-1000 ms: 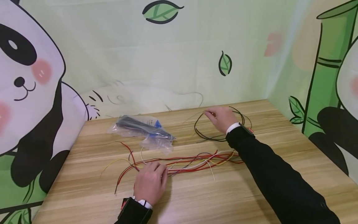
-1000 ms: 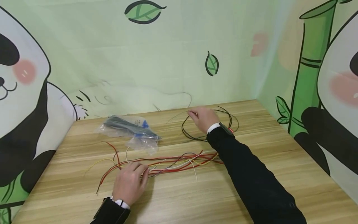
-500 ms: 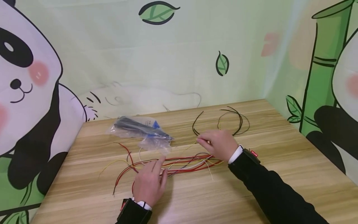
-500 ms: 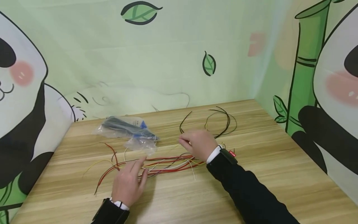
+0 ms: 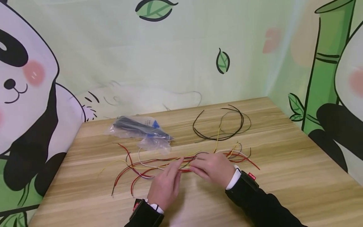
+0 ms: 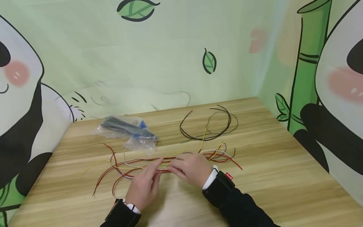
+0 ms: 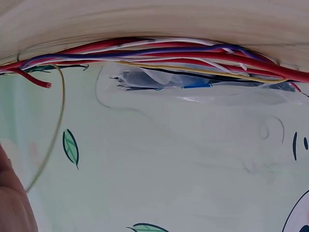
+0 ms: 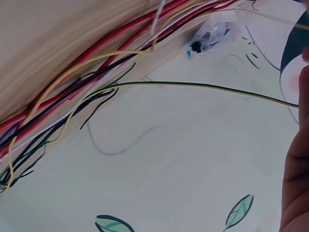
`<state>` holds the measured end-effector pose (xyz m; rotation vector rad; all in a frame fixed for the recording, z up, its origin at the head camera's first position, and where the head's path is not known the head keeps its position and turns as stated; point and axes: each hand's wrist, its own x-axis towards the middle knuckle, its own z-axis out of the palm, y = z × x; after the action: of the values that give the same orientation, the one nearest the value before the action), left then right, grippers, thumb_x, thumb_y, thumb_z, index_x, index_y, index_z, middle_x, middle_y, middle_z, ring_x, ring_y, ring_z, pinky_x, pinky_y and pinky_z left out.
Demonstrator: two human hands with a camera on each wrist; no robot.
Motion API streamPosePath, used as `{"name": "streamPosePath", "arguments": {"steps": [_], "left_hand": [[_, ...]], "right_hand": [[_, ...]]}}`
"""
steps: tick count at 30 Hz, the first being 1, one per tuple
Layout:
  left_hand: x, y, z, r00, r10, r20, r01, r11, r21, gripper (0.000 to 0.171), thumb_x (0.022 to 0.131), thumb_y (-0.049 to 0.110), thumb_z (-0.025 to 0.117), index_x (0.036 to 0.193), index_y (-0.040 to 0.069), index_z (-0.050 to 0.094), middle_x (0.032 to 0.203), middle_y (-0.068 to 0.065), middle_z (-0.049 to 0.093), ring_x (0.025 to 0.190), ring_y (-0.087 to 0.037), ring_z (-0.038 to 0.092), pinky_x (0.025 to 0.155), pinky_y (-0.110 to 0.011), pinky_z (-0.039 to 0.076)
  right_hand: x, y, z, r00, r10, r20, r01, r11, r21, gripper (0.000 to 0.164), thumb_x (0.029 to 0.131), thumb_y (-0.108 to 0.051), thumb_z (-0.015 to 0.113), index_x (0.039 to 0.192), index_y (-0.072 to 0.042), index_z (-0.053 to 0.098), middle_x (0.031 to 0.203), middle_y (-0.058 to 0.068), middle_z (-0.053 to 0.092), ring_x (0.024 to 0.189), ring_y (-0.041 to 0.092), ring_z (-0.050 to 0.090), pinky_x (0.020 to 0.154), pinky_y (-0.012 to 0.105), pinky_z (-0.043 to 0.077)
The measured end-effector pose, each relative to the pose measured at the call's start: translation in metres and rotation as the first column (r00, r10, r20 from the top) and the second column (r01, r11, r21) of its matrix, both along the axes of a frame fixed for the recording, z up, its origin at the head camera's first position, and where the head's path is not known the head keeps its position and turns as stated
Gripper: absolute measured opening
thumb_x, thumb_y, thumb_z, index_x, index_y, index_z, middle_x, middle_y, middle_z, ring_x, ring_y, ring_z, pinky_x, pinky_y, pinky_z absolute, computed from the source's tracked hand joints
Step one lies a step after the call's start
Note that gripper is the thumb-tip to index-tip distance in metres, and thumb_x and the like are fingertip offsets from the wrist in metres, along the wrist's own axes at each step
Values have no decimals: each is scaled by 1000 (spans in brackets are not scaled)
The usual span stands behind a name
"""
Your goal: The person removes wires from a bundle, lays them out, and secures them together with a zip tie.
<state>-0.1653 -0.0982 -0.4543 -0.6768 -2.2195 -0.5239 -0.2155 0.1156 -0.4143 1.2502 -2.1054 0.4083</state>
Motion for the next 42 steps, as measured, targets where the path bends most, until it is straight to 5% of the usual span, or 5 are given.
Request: {"name": "streamPosePath", "arguments": {"steps": [7, 19, 29, 34, 42], "left_hand": [[-3, -6, 2, 995, -97, -8, 97, 995, -12, 14, 96, 12, 62, 106, 7, 71, 98, -3, 70, 88, -16, 69, 81, -28, 57], [-3, -28, 11, 991, -74, -108, 75, 997, 4, 22, 101, 16, 55, 88, 7, 70, 90, -4, 70, 82, -19, 68, 75, -31, 56], [-5, -38, 16, 967, -26, -252, 58, 991, 119, 11, 75, 7, 52, 68, 8, 61, 68, -2, 62, 58, -17, 58, 53, -29, 47], [-6, -49, 18, 948, 66, -310, -18, 988, 155, 11, 73, 8, 51, 64, 8, 58, 63, -2, 58, 52, -17, 53, 50, -30, 42], [-9, -70, 23, 931, 146, -335, -72, 972, 223, 16, 76, 9, 50, 63, 4, 59, 69, -10, 60, 55, -24, 55, 51, -35, 42]], "right_hand": [[4, 0, -1, 999, -3, -34, 4, 1000, 22, 14, 95, -33, 69, 90, -21, 75, 87, -7, 70, 74, 5, 68, 61, 23, 55], [-7, 16, -12, 989, -149, 10, 149, 988, -42, 10, 84, -27, 80, 90, -20, 76, 90, -5, 72, 74, 7, 70, 58, 25, 54], [-19, 32, -11, 976, -205, 66, 209, 977, -52, 28, 100, -38, 60, 90, -17, 75, 92, -2, 70, 75, 9, 69, 63, 27, 56], [-22, 40, -8, 966, -239, 96, 244, 969, -47, 9, 88, -24, 77, 92, -16, 76, 93, 0, 71, 77, 12, 70, 66, 30, 58], [-26, 53, -5, 947, -309, 87, 317, 944, -95, 10, 83, -19, 81, 91, -14, 77, 91, 2, 70, 76, 14, 71, 62, 31, 57]]}}
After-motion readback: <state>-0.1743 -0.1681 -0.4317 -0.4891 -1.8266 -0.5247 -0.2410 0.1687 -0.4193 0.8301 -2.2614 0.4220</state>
